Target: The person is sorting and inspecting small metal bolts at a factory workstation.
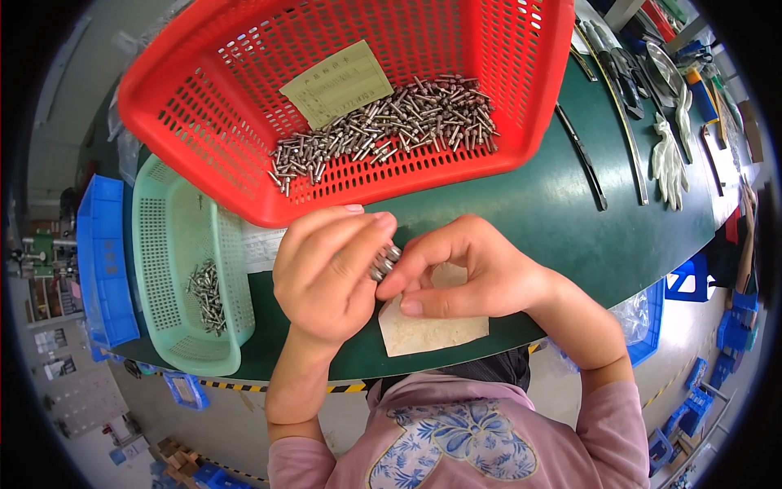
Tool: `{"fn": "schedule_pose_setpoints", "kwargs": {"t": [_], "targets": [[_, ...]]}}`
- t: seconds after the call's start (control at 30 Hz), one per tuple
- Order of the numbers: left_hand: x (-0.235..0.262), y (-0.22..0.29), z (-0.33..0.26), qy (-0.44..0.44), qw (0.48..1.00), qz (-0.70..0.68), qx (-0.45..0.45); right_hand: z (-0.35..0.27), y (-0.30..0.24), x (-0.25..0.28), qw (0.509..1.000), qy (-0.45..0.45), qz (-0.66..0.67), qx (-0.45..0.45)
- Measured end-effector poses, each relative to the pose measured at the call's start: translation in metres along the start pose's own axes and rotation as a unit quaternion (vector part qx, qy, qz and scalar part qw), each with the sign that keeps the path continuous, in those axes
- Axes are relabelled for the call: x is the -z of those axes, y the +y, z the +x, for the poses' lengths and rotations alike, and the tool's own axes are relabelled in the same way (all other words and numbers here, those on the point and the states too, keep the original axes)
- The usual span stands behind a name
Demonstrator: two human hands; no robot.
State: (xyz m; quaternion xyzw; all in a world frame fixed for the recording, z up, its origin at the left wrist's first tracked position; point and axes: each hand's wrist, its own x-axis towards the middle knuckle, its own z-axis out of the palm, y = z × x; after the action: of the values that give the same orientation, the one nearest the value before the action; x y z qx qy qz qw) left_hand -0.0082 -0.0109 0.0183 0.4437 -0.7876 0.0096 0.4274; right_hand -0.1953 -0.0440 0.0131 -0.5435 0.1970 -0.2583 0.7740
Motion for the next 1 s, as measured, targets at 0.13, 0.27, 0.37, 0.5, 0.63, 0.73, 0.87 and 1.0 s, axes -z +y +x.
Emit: {"fn": "schedule_pose_setpoints", "kwargs": {"t": [0.13, 0.27, 0.37, 0.5, 0.63, 0.73, 0.87, 1.0], "targets": [[-0.002, 0.013, 0.001, 0.015, 0.932, -0.227, 0.283, 0.000, 0.001, 0.000, 0.956, 0.149, -0.216, 0.129], [0.006, 0.019, -0.002, -0.026, 0.752, -0.491, 0.439, 0.004, 0.002, 0.001, 0.853, 0.288, -0.317, 0.298], [0.005, 0.016, -0.008, -0.073, 0.671, -0.576, 0.460, 0.006, 0.005, 0.003, 0.857, 0.251, -0.332, 0.302], [0.005, 0.018, -0.007, -0.097, 0.649, -0.603, 0.454, 0.006, 0.006, 0.001, 0.870, 0.232, -0.322, 0.292], [0.005, 0.019, -0.007, -0.096, 0.650, -0.597, 0.460, 0.005, 0.006, 0.001, 0.873, 0.231, -0.321, 0.286], [0.004, 0.019, -0.007, -0.098, 0.655, -0.593, 0.458, 0.005, 0.006, 0.001, 0.873, 0.230, -0.322, 0.284], [0.004, 0.020, -0.007, -0.097, 0.661, -0.589, 0.456, 0.005, 0.005, 0.001, 0.874, 0.227, -0.320, 0.287], [0.004, 0.021, -0.007, -0.095, 0.674, -0.580, 0.448, 0.005, 0.005, 0.001, 0.871, 0.225, -0.323, 0.295]]}}
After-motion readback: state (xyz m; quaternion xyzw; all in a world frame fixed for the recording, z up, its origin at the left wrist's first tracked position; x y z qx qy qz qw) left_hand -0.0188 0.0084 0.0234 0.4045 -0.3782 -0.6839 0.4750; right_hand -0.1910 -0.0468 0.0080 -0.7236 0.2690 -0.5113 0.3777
